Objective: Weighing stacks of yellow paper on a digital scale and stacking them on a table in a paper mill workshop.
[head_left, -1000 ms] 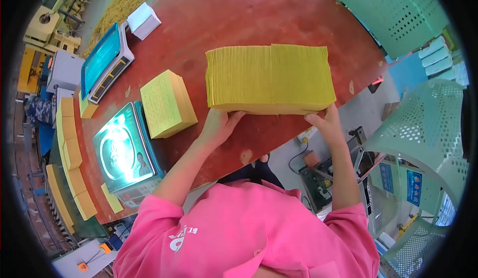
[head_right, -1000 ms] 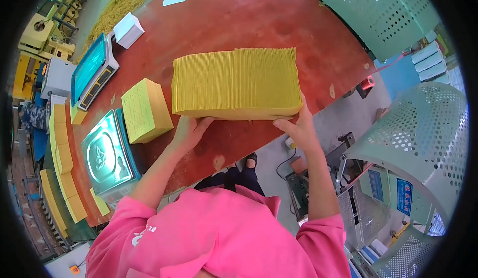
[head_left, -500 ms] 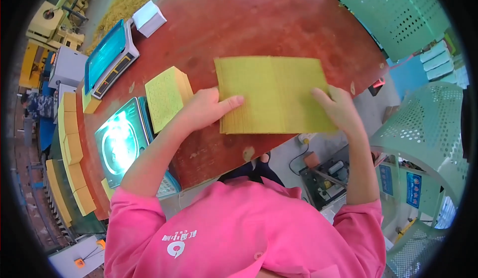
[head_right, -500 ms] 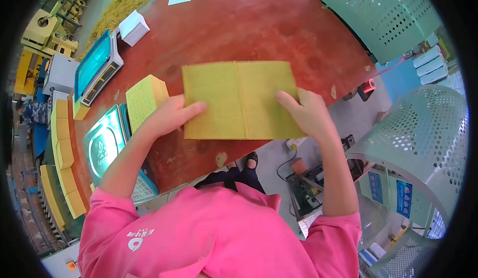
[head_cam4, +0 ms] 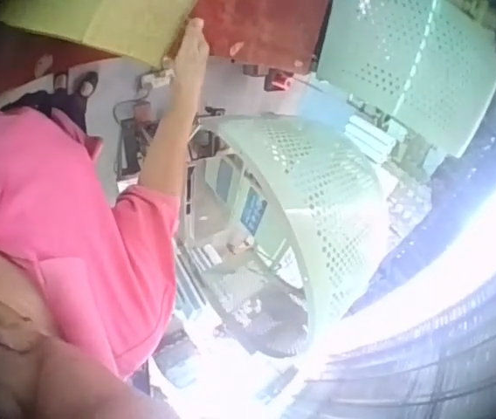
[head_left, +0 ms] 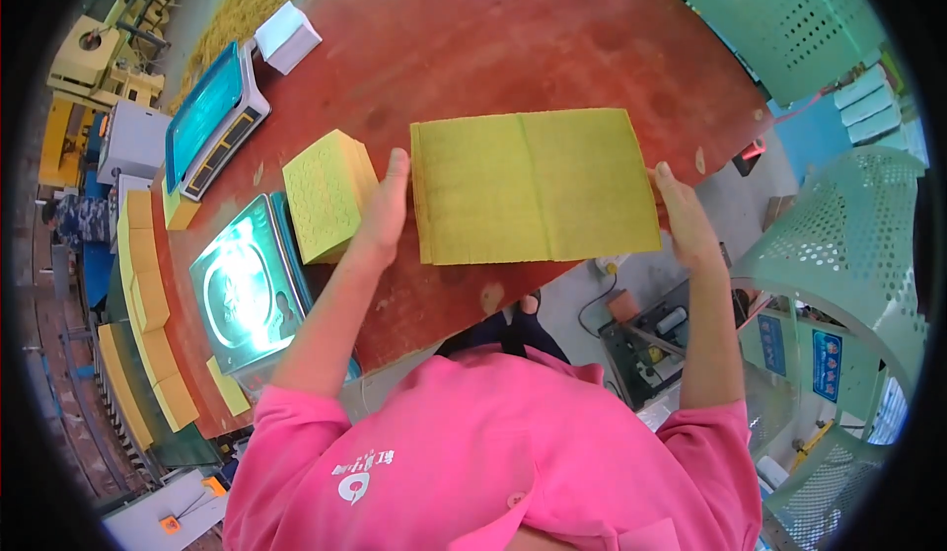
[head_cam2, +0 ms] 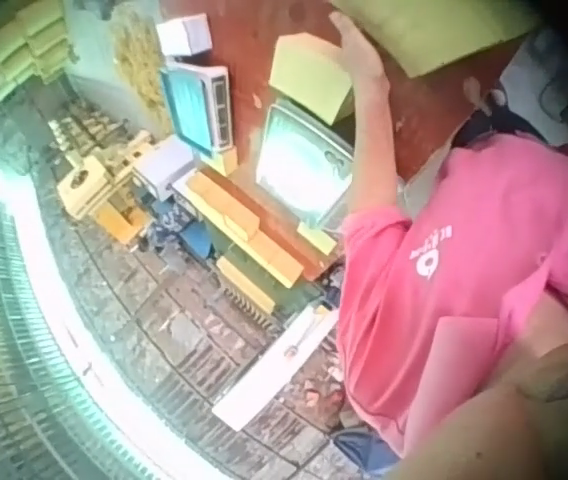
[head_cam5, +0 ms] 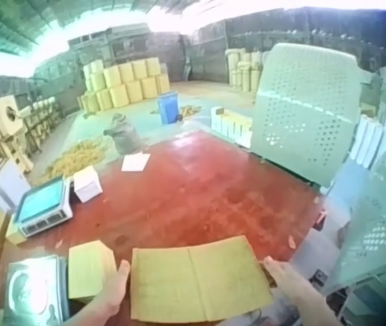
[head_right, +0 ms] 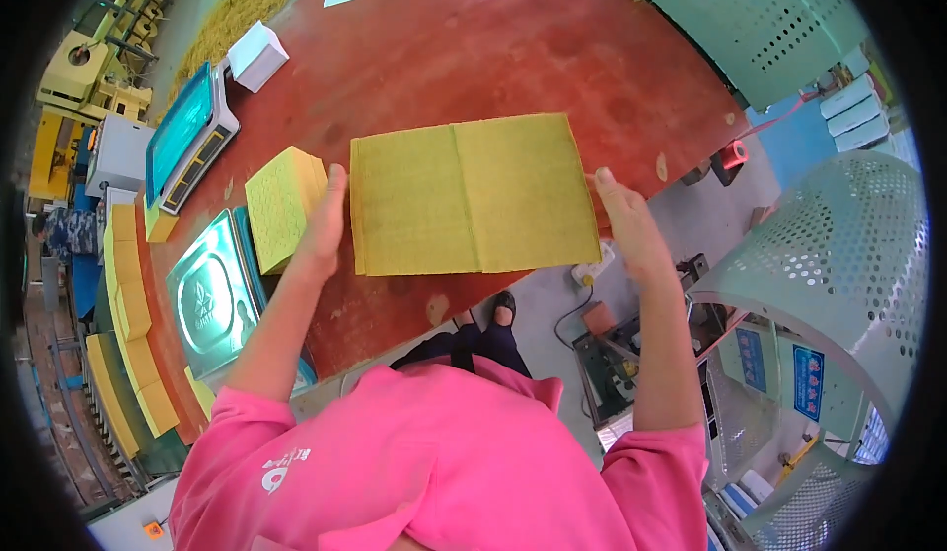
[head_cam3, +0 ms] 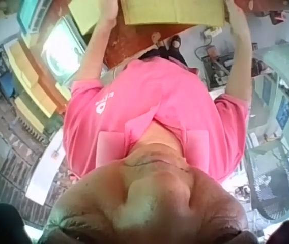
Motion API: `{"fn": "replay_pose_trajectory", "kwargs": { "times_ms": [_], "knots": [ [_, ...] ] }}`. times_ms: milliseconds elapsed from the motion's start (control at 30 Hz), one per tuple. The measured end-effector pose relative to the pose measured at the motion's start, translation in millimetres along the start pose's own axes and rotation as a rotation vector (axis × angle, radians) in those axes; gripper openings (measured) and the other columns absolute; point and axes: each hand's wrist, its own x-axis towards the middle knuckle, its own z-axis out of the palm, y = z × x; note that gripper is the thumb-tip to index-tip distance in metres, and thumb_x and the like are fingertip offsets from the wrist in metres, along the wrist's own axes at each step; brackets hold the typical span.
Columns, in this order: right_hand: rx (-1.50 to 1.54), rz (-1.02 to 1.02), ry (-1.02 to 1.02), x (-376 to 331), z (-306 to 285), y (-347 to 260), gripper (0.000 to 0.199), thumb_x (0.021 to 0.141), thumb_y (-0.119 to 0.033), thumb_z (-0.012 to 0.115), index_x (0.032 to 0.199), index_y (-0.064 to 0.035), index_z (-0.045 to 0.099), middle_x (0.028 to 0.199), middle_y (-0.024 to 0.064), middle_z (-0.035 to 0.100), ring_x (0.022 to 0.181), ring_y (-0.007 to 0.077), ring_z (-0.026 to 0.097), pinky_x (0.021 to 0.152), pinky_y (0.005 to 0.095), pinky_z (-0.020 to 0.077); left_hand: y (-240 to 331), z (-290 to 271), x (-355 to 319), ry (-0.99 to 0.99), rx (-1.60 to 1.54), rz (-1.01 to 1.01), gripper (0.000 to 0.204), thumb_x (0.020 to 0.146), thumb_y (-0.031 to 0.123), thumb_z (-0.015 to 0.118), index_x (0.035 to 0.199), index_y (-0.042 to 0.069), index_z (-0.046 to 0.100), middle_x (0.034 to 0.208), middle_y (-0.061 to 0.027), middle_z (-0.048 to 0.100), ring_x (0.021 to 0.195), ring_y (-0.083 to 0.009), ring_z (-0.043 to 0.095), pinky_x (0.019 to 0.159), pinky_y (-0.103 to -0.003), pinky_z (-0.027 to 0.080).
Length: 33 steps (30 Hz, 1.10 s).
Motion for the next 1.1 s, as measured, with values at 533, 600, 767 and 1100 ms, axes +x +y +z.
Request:
{"fn": "replay_pose_trajectory", "kwargs": {
  "times_ms": [533, 600, 767, 1100],
  "knots": [
    [0.066, -0.64, -0.093, 25, 35, 42, 0.091, 0.078, -0.018, 0.074, 0.152, -0.0023, 0.025, 0.142, 0.0086, 0.047, 0.13, 0.021, 0.045, 0.11, 0.0357, 0.0349, -40, 26, -6, -0.074, 0.172, 0.567, 0.066, 0.085, 0.019, 0.075, 0.138, 0.001, 0.038, 0.13, -0.015, 0.053, 0.122, -0.0264, 0.052, 0.102, -0.038, 0.042],
    [0.08, -0.59, -0.09, 30, 38, 42, 0.092, 0.077, -0.017, 0.075, 0.152, -0.003, 0.024, 0.142, 0.0088, 0.046, 0.132, 0.0215, 0.044, 0.11, 0.036, 0.0344, -48, 22, 2, -0.087, 0.157, 0.514, 0.065, 0.086, 0.018, 0.074, 0.137, 0.0, 0.039, 0.13, -0.0151, 0.053, 0.123, -0.0263, 0.052, 0.102, -0.038, 0.041],
    [0.126, -0.52, -0.084, 38, 37, 36, 0.095, 0.075, -0.016, 0.077, 0.153, -0.005, 0.024, 0.143, 0.0087, 0.045, 0.133, 0.0215, 0.043, 0.11, 0.0358, 0.0347, -47, 13, 2, -0.166, 0.139, 0.492, 0.065, 0.087, 0.018, 0.072, 0.14, 0.0, 0.037, 0.136, -0.0148, 0.05, 0.129, -0.0248, 0.046, 0.108, -0.038, 0.035],
    [0.378, -0.586, -0.054, 75, 39, 44, 0.065, 0.087, -0.024, 0.073, 0.14, -0.0046, 0.04, 0.133, 0.0046, 0.053, 0.124, 0.0197, 0.05, 0.103, 0.0367, 0.0417, 32, 2, -1, -0.391, -0.072, 0.558, 0.075, 0.092, 0.035, 0.065, 0.149, 0.0, 0.032, 0.146, -0.0139, 0.04, 0.134, -0.0223, 0.039, 0.113, -0.037, 0.027]
  ]
}}
